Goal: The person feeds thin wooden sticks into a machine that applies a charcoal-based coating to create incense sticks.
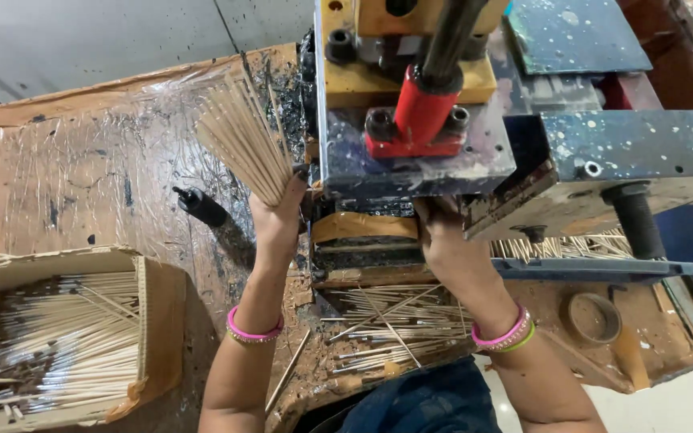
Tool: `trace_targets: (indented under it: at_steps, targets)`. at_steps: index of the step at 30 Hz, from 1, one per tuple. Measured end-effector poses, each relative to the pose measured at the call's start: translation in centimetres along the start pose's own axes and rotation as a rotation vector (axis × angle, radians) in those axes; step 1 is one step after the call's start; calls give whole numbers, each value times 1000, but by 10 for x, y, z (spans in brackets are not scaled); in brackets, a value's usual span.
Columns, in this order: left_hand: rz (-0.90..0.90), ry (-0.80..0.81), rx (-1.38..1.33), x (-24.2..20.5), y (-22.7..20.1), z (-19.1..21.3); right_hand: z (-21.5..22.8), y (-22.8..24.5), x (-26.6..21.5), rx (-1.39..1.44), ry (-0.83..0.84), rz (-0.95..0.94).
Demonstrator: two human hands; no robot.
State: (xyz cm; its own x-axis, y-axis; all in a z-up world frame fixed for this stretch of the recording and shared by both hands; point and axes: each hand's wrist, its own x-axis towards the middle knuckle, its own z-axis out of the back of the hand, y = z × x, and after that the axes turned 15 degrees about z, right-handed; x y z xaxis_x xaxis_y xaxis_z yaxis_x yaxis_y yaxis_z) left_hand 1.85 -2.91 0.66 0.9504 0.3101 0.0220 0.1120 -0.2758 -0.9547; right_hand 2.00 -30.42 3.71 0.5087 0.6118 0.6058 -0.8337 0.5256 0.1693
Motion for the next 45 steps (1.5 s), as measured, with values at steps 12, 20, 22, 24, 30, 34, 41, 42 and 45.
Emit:
trace_targets:
  at_steps: [12,20,22,24,30,34,41,42,45]
  targets:
    - [-66,-42,104,-4,9,6,3,-7,17,-315,-61,86]
    - [125,-188,118,-66,19,33,39,11,-22,113,-264,5]
    - [140,-236,212,-92,15,43,38,-15,-66,73,-335,-76]
    - [152,-280,306,-110,19,52,41,-41,-108,27,-405,-155]
    - [-55,9,243,-123,39,46,43,-42,-136,-158,-283,-291]
    - [150,489,699,-117,43,25,26,-1,-108,750,-73,-466]
    - [67,590,230,-68,1,68,26,-9,-46,974,-253,25]
    - [59,571,226,-62,1,72,25,-8,-34,983,-240,39]
    - [-39,538,92,-49,0,80,20,-3,-13,743,-174,88]
